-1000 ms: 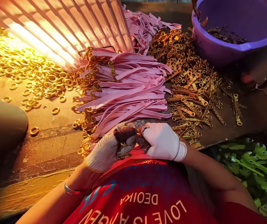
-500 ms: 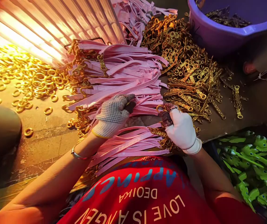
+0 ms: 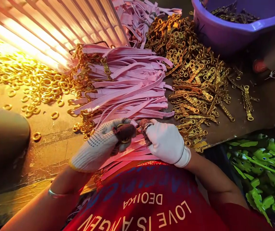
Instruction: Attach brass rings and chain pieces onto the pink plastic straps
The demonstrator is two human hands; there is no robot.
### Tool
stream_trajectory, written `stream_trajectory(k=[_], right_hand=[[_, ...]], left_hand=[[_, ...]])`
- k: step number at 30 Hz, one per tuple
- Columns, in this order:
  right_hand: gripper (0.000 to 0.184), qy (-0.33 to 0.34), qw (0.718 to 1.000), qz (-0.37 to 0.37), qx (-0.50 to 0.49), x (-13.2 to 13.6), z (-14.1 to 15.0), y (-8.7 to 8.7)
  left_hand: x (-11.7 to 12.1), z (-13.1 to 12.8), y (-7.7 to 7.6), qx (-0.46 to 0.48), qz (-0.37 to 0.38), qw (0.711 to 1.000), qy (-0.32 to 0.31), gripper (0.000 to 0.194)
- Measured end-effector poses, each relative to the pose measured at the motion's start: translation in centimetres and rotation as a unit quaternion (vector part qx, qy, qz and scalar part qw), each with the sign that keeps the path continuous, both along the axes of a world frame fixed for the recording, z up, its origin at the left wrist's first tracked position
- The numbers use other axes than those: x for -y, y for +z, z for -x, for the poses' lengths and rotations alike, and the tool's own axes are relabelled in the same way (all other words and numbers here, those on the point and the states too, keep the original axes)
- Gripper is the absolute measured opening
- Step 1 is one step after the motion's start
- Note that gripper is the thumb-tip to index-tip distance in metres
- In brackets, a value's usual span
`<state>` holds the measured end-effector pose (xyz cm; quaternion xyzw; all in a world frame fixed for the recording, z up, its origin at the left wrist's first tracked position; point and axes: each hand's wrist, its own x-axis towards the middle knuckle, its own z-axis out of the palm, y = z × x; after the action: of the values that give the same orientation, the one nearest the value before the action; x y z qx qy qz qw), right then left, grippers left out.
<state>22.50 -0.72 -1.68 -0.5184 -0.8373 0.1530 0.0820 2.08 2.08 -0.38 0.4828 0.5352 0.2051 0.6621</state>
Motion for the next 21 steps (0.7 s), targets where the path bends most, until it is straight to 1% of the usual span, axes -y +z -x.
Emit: stream_trajectory(k=[2, 4, 7, 9, 12, 13, 14, 16, 19, 21], right_hand=[[0.017, 0.0, 0.997, 0.005, 0.076, 0.2, 0.7, 0.4], [0.024, 0.007, 0.991, -0.003, 0.131, 0.5, 1.1, 0.6], [0.034, 0.008, 0.987, -0.019, 0.161, 0.9, 1.2, 0.5], [0.033, -0.001, 0.987, -0.025, 0.161, 1.1, 1.1, 0.2], [0.027, -0.011, 0.987, -0.019, 0.16, 1.2, 1.0, -0.1], [0.026, -0.016, 0.986, -0.011, 0.163, 1.2, 1.0, 0.0], [0.025, -0.02, 0.986, -0.003, 0.167, 1.2, 0.9, 0.0], [0.024, -0.016, 0.985, 0.016, 0.171, 1.3, 0.6, 0.4], [0.016, 0.007, 0.985, 0.049, 0.165, 1.3, 0.0, 0.9], [0.015, 0.009, 0.982, 0.078, 0.171, 1.2, -0.4, 0.8]], left_hand=[[0.7, -0.5, 0.0, 0.008, 0.019, 1.0, -0.005, 0.024], [1.0, -0.8, -0.3, 0.01, 0.019, 1.0, -0.017, 0.026], [1.0, -1.0, -1.1, -0.011, -0.004, 0.999, -0.044, 0.027], [0.9, -1.2, -1.8, -0.021, -0.055, 0.996, -0.071, 0.027], [0.7, -1.5, -3.2, -0.025, -0.152, 0.981, -0.117, 0.025], [0.7, -1.6, -3.5, -0.027, -0.167, 0.977, -0.126, 0.024], [0.7, -1.6, -3.8, -0.031, -0.166, 0.977, -0.134, 0.022], [0.7, -1.7, -3.8, -0.044, -0.126, 0.982, -0.134, 0.021], [0.9, -1.8, -3.3, -0.057, -0.055, 0.991, -0.112, 0.018], [1.1, -2.0, -3.1, -0.053, -0.032, 0.993, -0.1, 0.016]])
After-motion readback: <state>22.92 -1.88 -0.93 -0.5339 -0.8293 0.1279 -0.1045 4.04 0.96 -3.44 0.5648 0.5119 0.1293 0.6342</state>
